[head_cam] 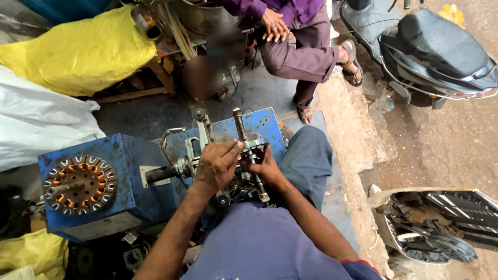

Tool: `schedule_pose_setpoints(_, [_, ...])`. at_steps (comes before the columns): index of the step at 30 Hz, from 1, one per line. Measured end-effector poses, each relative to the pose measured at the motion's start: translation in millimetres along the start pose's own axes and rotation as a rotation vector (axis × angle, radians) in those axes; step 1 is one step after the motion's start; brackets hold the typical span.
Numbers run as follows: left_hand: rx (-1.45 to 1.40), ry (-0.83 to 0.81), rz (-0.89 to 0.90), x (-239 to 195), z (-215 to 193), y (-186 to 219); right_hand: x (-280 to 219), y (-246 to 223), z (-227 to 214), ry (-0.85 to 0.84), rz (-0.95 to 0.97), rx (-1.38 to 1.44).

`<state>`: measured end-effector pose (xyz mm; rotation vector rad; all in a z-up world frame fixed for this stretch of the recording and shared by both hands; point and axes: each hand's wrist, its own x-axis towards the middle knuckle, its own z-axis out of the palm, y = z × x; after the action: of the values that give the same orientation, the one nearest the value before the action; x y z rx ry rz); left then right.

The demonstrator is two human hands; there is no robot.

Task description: The person repairs a motor component by inserting and aligning small mechanical parts into the central assembly.

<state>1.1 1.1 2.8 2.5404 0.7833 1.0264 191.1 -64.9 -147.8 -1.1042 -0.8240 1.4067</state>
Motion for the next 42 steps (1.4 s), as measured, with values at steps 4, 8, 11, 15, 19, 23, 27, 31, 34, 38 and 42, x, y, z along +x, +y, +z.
schedule_pose_setpoints(4, [0.01,-0.026,0.017,4,2,1,-2,-1,2,0.082,-0.032,0.01])
schedule_pose_setpoints(8, [0.012,-0.104,0.038,28,24,6,-2,-2,1,0.106,-0.05,-0.156])
schedule_pose_setpoints(11, [0.056,-0.264,0.018,41,27,9,0,-2,3,0.101,-0.058,-0.168])
schedule_pose_setpoints(15, [0.033,-0.143,0.065,27,9,1,-1,-10,2,0.081,-0.072,-0.116])
schedule_pose_setpoints(19, [-0.006,-0.058,-0.037,-1,-10,-4,-5,-19,7,0.092,-0.063,-0.11])
schedule_pose_setpoints(23, [0.003,-0.056,-0.001,2,0,-3,-5,-25,10,0.108,-0.047,-0.173])
schedule_pose_setpoints(27, [-0.006,-0.142,0.08,33,25,7,-5,-28,11,0.145,0.028,-0.227])
schedule_pose_setpoints(31, [0.054,-0.287,0.091,44,33,13,-5,-26,11,0.087,-0.199,-0.286])
schedule_pose_setpoints(34, [0.047,-0.161,0.109,30,19,4,-5,-28,9,0.091,-0.111,-0.232])
schedule_pose_setpoints(38, [0.001,-0.115,0.01,6,-2,-4,-8,-30,10,0.1,-0.11,-0.252])
schedule_pose_setpoints(42, [0.001,-0.116,0.0,7,3,-2,-7,-31,9,0.085,-0.146,-0.287])
